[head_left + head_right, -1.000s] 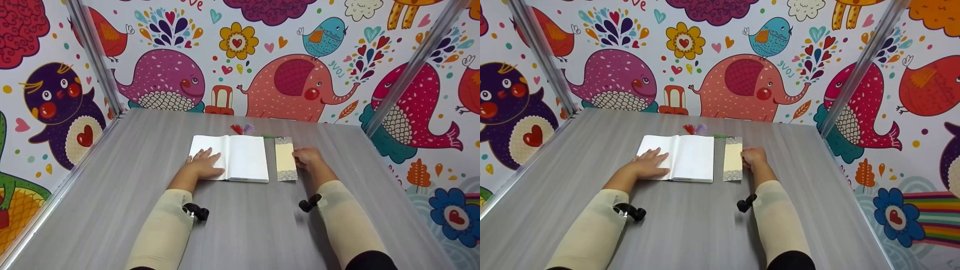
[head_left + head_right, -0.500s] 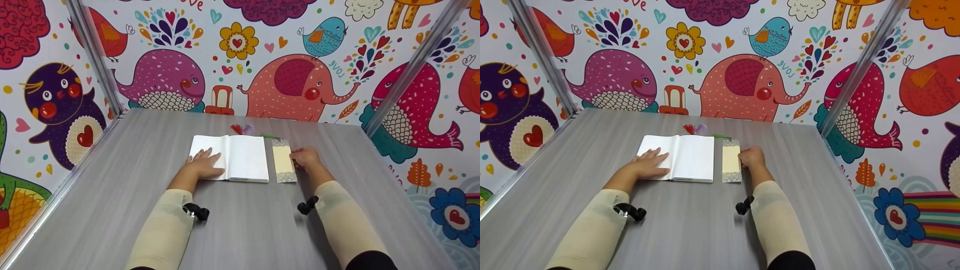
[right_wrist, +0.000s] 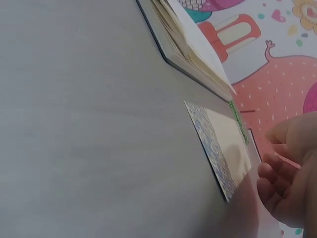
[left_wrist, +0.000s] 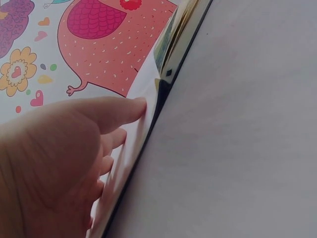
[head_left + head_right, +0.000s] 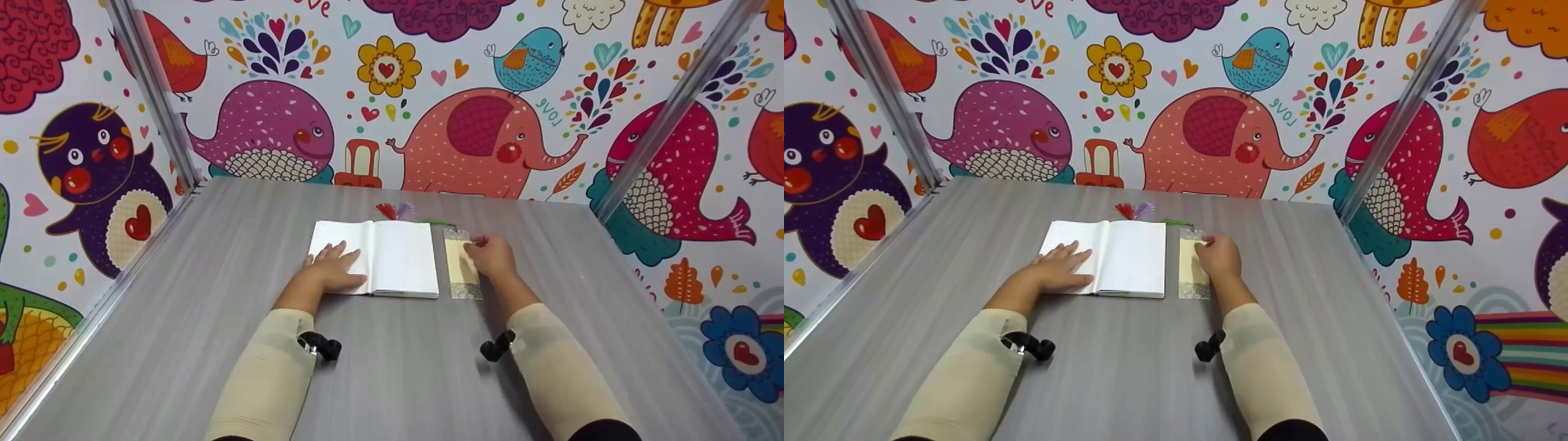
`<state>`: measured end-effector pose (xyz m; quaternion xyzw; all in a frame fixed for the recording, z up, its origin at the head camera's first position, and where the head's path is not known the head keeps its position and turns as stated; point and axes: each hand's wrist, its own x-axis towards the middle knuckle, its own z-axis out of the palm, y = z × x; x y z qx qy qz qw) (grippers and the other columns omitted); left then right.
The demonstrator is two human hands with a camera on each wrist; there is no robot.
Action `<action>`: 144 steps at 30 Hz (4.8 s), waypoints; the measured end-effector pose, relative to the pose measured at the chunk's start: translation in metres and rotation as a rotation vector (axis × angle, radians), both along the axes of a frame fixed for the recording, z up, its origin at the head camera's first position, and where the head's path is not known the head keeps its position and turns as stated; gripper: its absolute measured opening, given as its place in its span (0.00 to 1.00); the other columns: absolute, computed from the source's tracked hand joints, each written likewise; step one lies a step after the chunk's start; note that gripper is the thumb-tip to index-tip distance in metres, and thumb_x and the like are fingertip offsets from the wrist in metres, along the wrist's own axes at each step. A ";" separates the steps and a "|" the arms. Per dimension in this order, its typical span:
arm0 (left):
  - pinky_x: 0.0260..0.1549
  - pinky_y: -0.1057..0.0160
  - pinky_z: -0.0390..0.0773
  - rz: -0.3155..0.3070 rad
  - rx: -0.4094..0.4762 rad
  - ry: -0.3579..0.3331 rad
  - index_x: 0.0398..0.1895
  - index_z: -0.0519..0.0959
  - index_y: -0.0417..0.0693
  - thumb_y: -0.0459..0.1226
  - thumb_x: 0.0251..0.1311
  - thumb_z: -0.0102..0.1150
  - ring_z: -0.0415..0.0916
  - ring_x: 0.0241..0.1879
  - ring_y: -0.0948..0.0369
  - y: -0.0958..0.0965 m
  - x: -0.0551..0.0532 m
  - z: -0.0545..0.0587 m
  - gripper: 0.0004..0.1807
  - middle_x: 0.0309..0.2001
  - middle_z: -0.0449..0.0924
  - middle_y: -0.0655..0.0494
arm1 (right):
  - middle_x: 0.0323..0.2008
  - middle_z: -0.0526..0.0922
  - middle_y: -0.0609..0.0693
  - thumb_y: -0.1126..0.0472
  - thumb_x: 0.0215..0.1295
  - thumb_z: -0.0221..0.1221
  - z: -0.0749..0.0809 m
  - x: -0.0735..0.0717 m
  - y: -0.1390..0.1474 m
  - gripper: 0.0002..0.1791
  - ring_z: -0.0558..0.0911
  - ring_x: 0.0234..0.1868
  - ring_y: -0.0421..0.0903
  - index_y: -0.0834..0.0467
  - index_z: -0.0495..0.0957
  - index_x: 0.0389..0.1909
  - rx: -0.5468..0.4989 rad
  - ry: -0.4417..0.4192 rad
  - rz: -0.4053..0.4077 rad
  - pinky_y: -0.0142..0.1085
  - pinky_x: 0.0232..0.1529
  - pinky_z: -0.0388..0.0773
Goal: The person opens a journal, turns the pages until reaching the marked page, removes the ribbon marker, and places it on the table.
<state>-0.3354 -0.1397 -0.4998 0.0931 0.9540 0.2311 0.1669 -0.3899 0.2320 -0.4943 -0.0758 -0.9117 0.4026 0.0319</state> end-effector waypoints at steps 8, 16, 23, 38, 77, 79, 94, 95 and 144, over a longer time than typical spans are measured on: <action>0.83 0.29 0.32 0.012 -0.002 -0.011 0.88 0.54 0.63 0.63 0.70 0.54 0.30 0.89 0.42 -0.001 -0.001 0.000 0.47 0.90 0.37 0.49 | 0.60 0.86 0.58 0.50 0.75 0.63 -0.005 0.019 -0.026 0.23 0.83 0.61 0.57 0.57 0.83 0.65 0.013 0.089 0.089 0.53 0.63 0.80; 0.82 0.28 0.33 0.014 -0.022 -0.017 0.88 0.54 0.65 0.65 0.69 0.54 0.30 0.89 0.42 0.000 -0.006 -0.005 0.47 0.90 0.37 0.51 | 0.79 0.71 0.57 0.44 0.76 0.61 -0.004 0.039 -0.053 0.33 0.70 0.80 0.61 0.52 0.72 0.77 0.222 0.162 0.235 0.64 0.79 0.65; 0.82 0.28 0.34 0.000 -0.033 0.004 0.88 0.54 0.63 0.63 0.71 0.53 0.32 0.89 0.41 0.001 -0.001 0.003 0.46 0.90 0.38 0.49 | 0.86 0.60 0.52 0.43 0.71 0.67 -0.005 0.049 -0.065 0.40 0.55 0.88 0.57 0.46 0.68 0.80 0.385 0.235 0.408 0.69 0.82 0.54; 0.82 0.27 0.37 0.010 -0.027 0.040 0.87 0.57 0.61 0.62 0.70 0.53 0.35 0.89 0.40 0.002 0.001 0.003 0.45 0.90 0.42 0.47 | 0.89 0.50 0.46 0.41 0.82 0.53 -0.016 0.054 -0.069 0.37 0.45 0.90 0.56 0.44 0.57 0.86 0.608 0.094 0.691 0.70 0.83 0.46; 0.83 0.30 0.38 0.077 -0.067 0.064 0.86 0.60 0.58 0.64 0.71 0.52 0.38 0.89 0.41 0.017 0.004 0.005 0.45 0.89 0.45 0.46 | 0.83 0.65 0.43 0.38 0.75 0.61 -0.006 0.048 -0.046 0.38 0.59 0.87 0.50 0.48 0.68 0.81 0.481 0.005 0.835 0.63 0.87 0.41; 0.84 0.31 0.40 0.075 -0.060 0.071 0.86 0.60 0.57 0.64 0.71 0.53 0.38 0.89 0.42 0.018 0.004 0.005 0.45 0.89 0.46 0.46 | 0.82 0.67 0.43 0.39 0.77 0.60 -0.005 0.049 -0.046 0.35 0.61 0.86 0.50 0.48 0.71 0.79 0.469 0.012 0.824 0.62 0.87 0.43; 0.77 0.32 0.59 -0.114 0.003 0.252 0.78 0.74 0.59 0.66 0.71 0.54 0.57 0.84 0.45 0.030 0.003 0.001 0.39 0.84 0.63 0.57 | 0.39 0.90 0.44 0.56 0.73 0.68 -0.009 0.051 -0.061 0.04 0.82 0.42 0.44 0.48 0.91 0.42 0.285 0.261 0.495 0.44 0.51 0.83; 0.77 0.32 0.59 -0.132 -0.001 0.255 0.78 0.74 0.59 0.68 0.70 0.54 0.58 0.84 0.46 0.031 0.003 0.001 0.40 0.84 0.63 0.58 | 0.40 0.90 0.45 0.56 0.72 0.69 -0.009 0.051 -0.062 0.03 0.84 0.44 0.44 0.48 0.90 0.42 0.281 0.296 0.488 0.45 0.52 0.84; 0.84 0.33 0.41 0.110 0.097 0.584 0.89 0.30 0.59 0.64 0.48 0.80 0.37 0.88 0.44 0.037 -0.001 0.006 0.79 0.90 0.28 0.51 | 0.89 0.50 0.51 0.38 0.79 0.55 -0.018 0.052 -0.062 0.44 0.47 0.90 0.58 0.51 0.53 0.87 0.582 0.054 0.690 0.68 0.85 0.44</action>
